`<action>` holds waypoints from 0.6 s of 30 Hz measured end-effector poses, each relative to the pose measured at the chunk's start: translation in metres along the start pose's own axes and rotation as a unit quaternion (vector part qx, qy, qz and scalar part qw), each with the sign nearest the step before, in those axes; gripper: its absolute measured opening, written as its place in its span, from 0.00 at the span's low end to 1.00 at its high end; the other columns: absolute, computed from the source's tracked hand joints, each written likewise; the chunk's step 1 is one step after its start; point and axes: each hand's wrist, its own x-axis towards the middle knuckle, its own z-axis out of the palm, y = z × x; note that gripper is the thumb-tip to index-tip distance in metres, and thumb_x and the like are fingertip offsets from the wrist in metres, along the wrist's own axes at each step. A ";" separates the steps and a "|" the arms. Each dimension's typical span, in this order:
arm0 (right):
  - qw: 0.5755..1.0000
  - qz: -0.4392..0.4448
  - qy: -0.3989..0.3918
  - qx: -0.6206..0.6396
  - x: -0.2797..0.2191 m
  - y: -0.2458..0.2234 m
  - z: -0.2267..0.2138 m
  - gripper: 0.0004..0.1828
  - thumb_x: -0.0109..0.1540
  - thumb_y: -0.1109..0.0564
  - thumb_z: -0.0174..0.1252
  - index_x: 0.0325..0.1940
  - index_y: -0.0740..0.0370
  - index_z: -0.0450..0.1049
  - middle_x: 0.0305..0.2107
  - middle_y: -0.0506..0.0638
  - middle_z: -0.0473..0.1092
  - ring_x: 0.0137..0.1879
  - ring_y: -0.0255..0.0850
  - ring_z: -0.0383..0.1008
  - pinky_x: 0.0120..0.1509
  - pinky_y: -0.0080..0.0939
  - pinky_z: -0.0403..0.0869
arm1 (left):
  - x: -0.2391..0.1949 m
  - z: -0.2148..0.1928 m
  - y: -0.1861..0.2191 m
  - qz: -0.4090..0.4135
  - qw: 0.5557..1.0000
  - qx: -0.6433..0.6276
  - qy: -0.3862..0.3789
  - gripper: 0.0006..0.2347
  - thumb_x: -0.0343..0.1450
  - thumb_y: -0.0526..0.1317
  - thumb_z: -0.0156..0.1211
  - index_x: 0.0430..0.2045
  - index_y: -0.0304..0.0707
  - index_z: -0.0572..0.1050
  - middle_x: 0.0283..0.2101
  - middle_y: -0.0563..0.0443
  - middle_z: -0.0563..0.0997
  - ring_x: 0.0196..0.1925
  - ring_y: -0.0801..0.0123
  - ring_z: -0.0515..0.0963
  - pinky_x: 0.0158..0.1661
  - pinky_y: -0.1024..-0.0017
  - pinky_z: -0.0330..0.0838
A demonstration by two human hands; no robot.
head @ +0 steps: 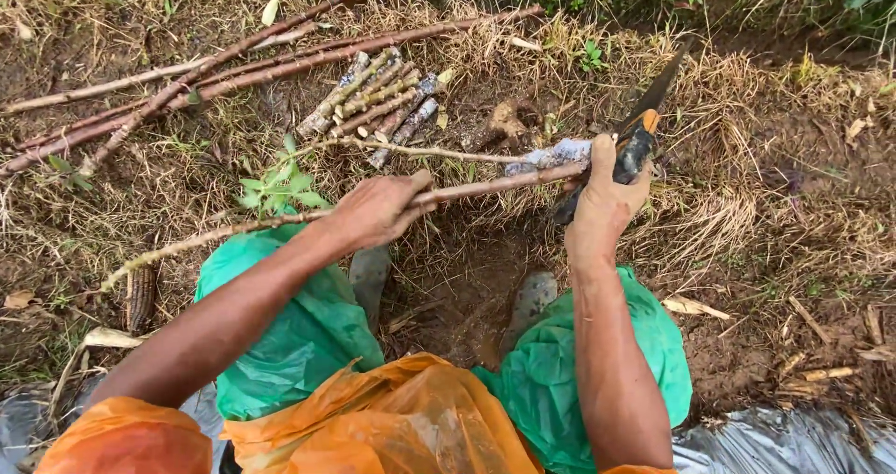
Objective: Sawing long stalks into smaller segments using a hand saw in a field
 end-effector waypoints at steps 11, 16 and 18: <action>0.995 -0.065 -0.020 -0.067 -0.010 -0.015 -0.022 0.10 0.72 0.55 0.57 0.48 0.59 0.64 0.31 0.51 0.77 0.29 0.32 0.78 0.26 0.24 0.76 | 0.105 -0.013 -0.073 -0.004 0.998 -0.010 0.068 0.18 0.81 0.56 0.48 0.33 0.40 0.70 0.22 0.53 0.70 0.17 0.68 0.67 0.26 0.70 0.69; 0.989 -0.089 -0.012 -0.121 0.001 0.020 -0.074 0.09 0.67 0.61 0.60 0.46 0.57 0.66 0.23 0.50 0.73 0.23 0.33 0.74 0.21 0.28 0.73 | 0.162 0.018 -0.085 -0.010 0.998 0.012 0.060 0.20 0.81 0.57 0.44 0.38 0.38 0.71 0.21 0.54 0.69 0.18 0.68 0.66 0.29 0.66 0.70; 0.988 -0.086 -0.005 -0.131 0.001 0.025 -0.089 0.08 0.61 0.61 0.57 0.41 0.58 0.65 0.18 0.48 0.68 0.18 0.32 0.67 0.21 0.29 0.68 | 0.194 0.050 -0.108 0.001 0.997 0.037 0.063 0.26 0.82 0.63 0.31 0.34 0.42 0.69 0.20 0.57 0.65 0.18 0.69 0.65 0.30 0.67 0.70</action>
